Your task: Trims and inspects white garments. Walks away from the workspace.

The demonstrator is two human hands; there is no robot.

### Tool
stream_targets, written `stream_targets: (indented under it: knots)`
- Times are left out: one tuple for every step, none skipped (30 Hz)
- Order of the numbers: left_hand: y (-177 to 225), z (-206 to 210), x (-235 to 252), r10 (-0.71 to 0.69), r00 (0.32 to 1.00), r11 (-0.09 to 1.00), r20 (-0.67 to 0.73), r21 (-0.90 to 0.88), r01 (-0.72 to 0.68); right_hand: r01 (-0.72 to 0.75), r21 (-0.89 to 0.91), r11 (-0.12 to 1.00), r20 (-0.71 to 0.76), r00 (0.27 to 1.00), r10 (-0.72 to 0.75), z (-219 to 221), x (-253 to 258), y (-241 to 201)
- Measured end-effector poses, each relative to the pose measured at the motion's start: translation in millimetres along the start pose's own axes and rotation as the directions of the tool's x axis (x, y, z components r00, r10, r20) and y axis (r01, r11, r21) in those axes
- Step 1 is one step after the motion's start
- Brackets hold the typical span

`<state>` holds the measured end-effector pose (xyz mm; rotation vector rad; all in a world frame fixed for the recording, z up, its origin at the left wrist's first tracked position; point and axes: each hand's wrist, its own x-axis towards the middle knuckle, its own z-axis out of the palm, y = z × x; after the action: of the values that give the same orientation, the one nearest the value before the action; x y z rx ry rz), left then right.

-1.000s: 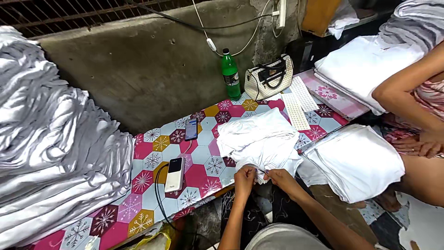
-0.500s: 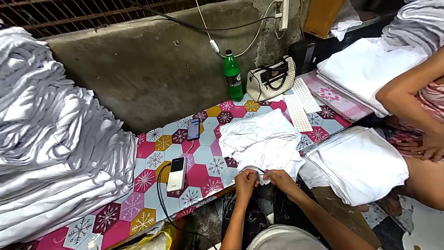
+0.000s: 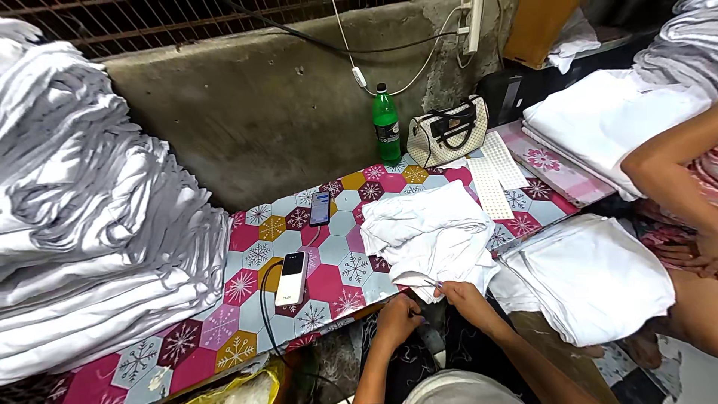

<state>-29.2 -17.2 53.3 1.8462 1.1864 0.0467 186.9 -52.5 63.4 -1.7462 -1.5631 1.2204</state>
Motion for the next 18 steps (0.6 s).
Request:
stream_targets:
  knots:
    - [3, -2, -1, -0.023, 1.0, 0.999, -0.003, 0.037, 0.023, 0.069, -0.064, 0.996, -0.063, 0.995, -0.073, 1, -5, -1]
    - [6, -3, 1, -0.019, 0.998, 1.0, -0.065, 0.023, 0.02, 0.146, -0.145, 0.979, -0.16, 0.973, -0.169, 5, -6, -1]
    - [11, -4, 6, 0.006, 0.987, 1.0, -0.158, -0.023, -0.01, 0.207, -0.234, 0.95, -0.252, 0.931, -0.265, 12, -3, -2]
    - [17, -5, 14, 0.033, 0.969, 0.996, -0.245, -0.073, -0.052, 0.242, -0.32, 0.916, -0.313, 0.885, -0.343, 18, 3, -3]
    - [23, -5, 24, 0.063, 0.944, 0.989, -0.324, -0.11, -0.103, 0.261, -0.386, 0.885, -0.348, 0.847, -0.401, 24, 13, -3]
    - [27, -4, 34, 0.09, 0.913, 0.977, -0.399, -0.14, -0.158, 0.261, -0.401, 0.878, -0.369, 0.832, -0.415, 26, 23, -3]
    - [30, -4, 44, 0.108, 0.886, 0.968, -0.451, -0.155, -0.197, 0.245, -0.35, 0.904, -0.379, 0.845, -0.376, 25, 32, -5]
    - [32, -5, 51, 0.122, 0.86, 0.959, -0.496, -0.165, -0.231, 0.218, -0.241, 0.946, -0.377, 0.877, -0.298, 19, 39, -10]
    - [33, -6, 55, 0.135, 0.833, 0.947, -0.537, -0.176, -0.267, 0.192, -0.09, 0.977, -0.363, 0.907, -0.211, 10, 44, -17]
    - [32, -8, 57, 0.144, 0.809, 0.934, -0.57, -0.192, -0.302, 0.156, 0.091, 0.984, -0.329, 0.937, -0.118, 1, 47, -24]
    - [31, -10, 56, 0.146, 0.792, 0.917, -0.593, -0.219, -0.333, 0.114, 0.279, 0.953, -0.268, 0.963, -0.037, -6, 48, -29]
    - [30, -12, 54, 0.134, 0.795, 0.899, -0.592, -0.266, -0.349, 0.054, 0.442, 0.895, -0.169, 0.985, 0.024, -14, 47, -32]
    - [29, -14, 52, 0.104, 0.818, 0.874, -0.566, -0.341, -0.347, -0.013, 0.566, 0.825, -0.06, 0.997, 0.057, -22, 47, -33]
    - [31, -16, 49, 0.07, 0.846, 0.827, -0.528, -0.443, -0.345, -0.074, 0.649, 0.757, 0.033, 0.997, 0.069, -28, 47, -33]
    - [33, -17, 48, 0.05, 0.871, 0.757, -0.488, -0.551, -0.352, -0.118, 0.701, 0.703, 0.096, 0.993, 0.07, -31, 48, -31]
    - [37, -16, 48, 0.046, 0.889, 0.679, -0.456, -0.638, -0.363, -0.143, 0.733, 0.665, 0.13, 0.989, 0.07, -32, 49, -29]
    - [39, -15, 48, 0.046, 0.894, 0.624, -0.446, -0.686, -0.374, -0.153, 0.749, 0.645, 0.142, 0.987, 0.069, -30, 50, -28]
    - [41, -12, 49, 0.037, 0.884, 0.617, -0.466, -0.685, -0.388, -0.152, 0.756, 0.636, 0.141, 0.988, 0.067, -29, 50, -28]
